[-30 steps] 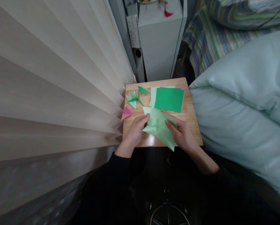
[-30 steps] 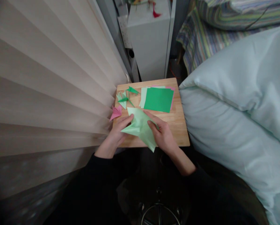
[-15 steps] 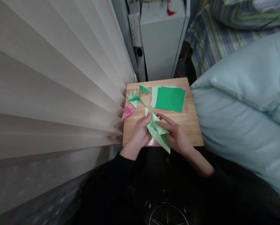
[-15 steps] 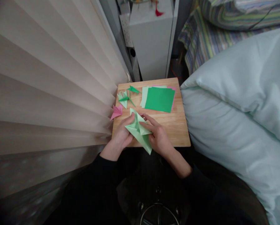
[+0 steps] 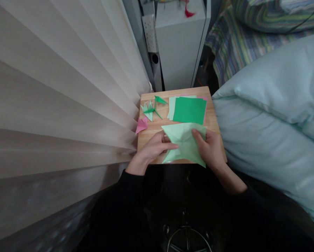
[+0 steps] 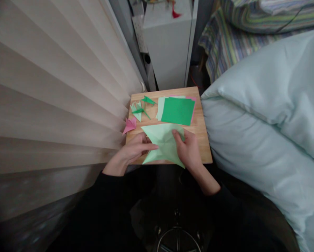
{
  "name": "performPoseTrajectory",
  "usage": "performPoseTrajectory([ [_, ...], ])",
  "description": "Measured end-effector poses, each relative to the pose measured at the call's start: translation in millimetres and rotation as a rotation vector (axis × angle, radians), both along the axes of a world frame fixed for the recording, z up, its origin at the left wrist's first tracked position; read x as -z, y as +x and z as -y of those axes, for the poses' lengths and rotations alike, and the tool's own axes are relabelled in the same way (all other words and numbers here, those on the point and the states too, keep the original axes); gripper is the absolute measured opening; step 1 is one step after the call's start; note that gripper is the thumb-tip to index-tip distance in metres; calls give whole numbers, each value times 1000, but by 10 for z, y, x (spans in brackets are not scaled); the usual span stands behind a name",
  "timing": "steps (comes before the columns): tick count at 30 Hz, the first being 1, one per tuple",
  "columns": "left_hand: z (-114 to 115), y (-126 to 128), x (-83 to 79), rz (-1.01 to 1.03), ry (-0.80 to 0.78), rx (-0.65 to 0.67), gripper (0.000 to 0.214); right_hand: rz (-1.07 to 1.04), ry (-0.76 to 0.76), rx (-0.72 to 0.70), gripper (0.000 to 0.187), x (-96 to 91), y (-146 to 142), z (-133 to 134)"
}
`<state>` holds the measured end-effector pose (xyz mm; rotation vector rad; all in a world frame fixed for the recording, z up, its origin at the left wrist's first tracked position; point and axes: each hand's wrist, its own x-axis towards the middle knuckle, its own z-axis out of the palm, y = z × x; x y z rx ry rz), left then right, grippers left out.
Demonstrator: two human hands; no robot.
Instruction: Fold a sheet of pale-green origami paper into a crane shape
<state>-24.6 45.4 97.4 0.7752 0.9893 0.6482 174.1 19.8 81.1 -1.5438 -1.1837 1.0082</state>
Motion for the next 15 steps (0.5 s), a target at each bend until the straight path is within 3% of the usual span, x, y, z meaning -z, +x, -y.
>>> performPoseTrajectory([
  [5,-16,6,28,81,-38,-13,62,-403,-258,83,39,143,30,-56],
  [15,-20,27,-29,98,-53,-135,60,-529,-339,99,29,189,45,-99],
])
